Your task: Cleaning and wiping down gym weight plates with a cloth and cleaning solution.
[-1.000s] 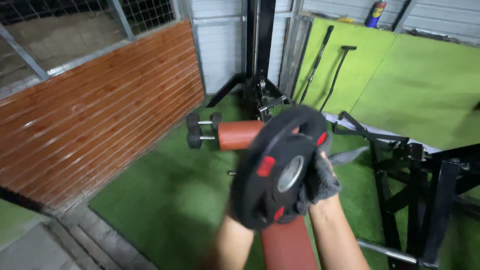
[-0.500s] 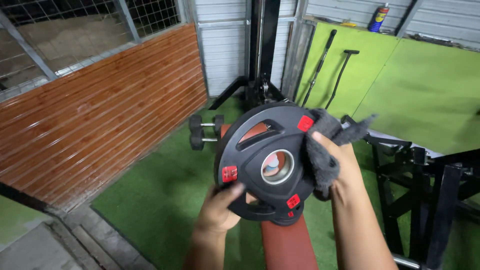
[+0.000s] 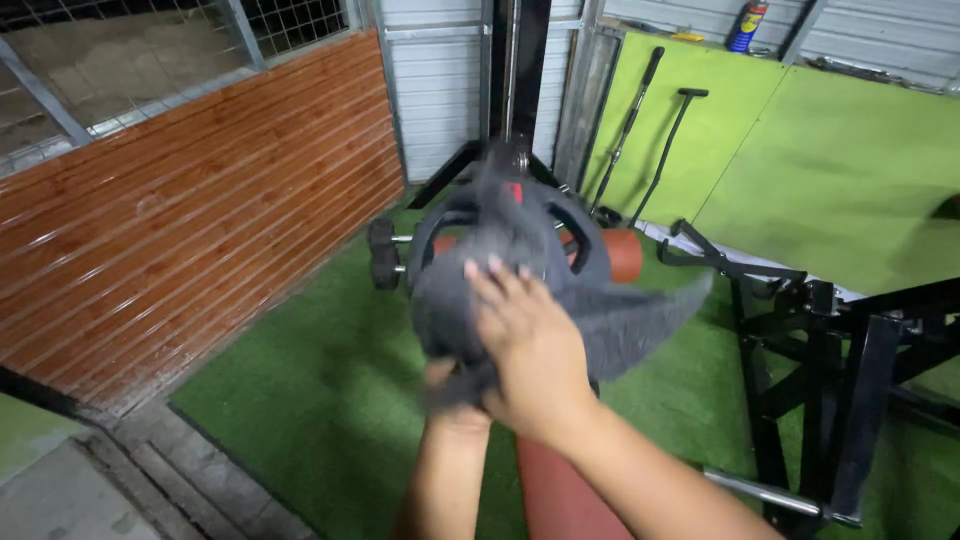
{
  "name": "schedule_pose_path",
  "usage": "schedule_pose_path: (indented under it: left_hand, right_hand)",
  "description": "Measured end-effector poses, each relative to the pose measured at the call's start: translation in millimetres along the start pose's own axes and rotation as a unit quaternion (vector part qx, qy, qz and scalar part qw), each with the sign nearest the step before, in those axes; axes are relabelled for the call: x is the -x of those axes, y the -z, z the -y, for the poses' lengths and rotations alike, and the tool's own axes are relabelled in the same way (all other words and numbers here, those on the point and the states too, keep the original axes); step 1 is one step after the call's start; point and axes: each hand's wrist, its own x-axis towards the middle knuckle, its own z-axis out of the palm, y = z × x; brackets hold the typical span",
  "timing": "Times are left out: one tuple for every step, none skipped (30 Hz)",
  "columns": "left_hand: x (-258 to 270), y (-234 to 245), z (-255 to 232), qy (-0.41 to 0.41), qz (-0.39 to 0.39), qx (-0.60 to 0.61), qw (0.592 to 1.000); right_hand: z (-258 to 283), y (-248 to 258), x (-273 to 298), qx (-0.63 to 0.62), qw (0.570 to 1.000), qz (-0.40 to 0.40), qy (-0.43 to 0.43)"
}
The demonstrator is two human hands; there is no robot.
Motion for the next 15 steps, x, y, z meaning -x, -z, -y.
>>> schedule_pose_path:
  left_hand:
    - [2.2, 3.8, -3.1, 0.001, -0.001, 0.0, 1.0]
    - [4.5, 7.7, -6.1, 0.006, -0.004, 0.0, 1.0]
    - [5.2, 11.7, -9.3, 0.012, -0.007, 0.0, 1.0]
    - [5.9, 16.7, -10.6, 0.013, -0.007, 0.001, 1.0]
    - [8.7, 21.9, -11.7, 0.018, -0.011, 0.0, 1.0]
    - [11.7, 26.9, -12.8, 0.023, -0.014, 0.0, 1.0]
    - [12.2, 35.1, -11.4, 0.023, -0.014, 0.0, 1.0]
    - [12.6, 43.1, -9.9, 0.018, -0.018, -0.006, 1.0]
    - [13.5, 51.1, -7.6, 0.014, -0.022, -0.012, 1.0]
    - [13.3, 37.3, -9.1, 0.014, -0.022, -0.012, 1.0]
    - [11.9, 23.5, -10.9, 0.009, -0.015, -0.019, 1.0]
    - [10.4, 9.4, -12.7, 0.003, -0.008, -0.027, 1.0]
    - [10.6, 16.9, -16.0, 0.005, -0.004, -0.028, 1.0]
    - [10.6, 24.4, -19.7, -0.003, -0.008, -0.037, 0.999]
    - [11.7, 32.1, -22.9, -0.011, -0.013, -0.045, 0.999]
  right_hand:
    - [-8.4, -3.2, 10.1, 0.0, 1.0, 0.0, -0.001]
    - [-16.9, -6.5, 20.3, -0.011, 1.0, 0.019, 0.013]
    - [-26.2, -10.0, 29.5, -0.022, 0.999, 0.037, 0.028]
    - [-37.0, -8.2, 29.7, -0.022, 0.999, 0.037, 0.027]
    - [-46.5, -6.5, 31.4, -0.042, 0.998, 0.011, 0.04]
    - [-55.8, -4.5, 33.3, -0.062, 0.997, -0.016, 0.053]
    - [-60.3, -3.7, 25.7, -0.062, 0.997, -0.015, 0.052]
    - [-64.9, -2.8, 18.1, -0.07, 0.996, -0.012, 0.049]
    - [-69.5, -1.3, 11.1, -0.077, 0.996, -0.008, 0.046]
    - [-65.5, -6.4, 9.2, -0.076, 0.996, -0.008, 0.046]
    - [-62.1, -11.4, 7.1, -0.075, 0.996, -0.018, 0.037]
    - [-58.6, -16.2, 4.7, -0.073, 0.997, -0.029, 0.027]
    - [-55.3, -18.6, 6.9, -0.07, 0.997, -0.032, 0.027]
    - [-51.9, -21.1, 8.7, -0.085, 0.996, -0.034, 0.012]
    - [-48.2, -23.8, 11.4, -0.101, 0.994, -0.034, -0.003]
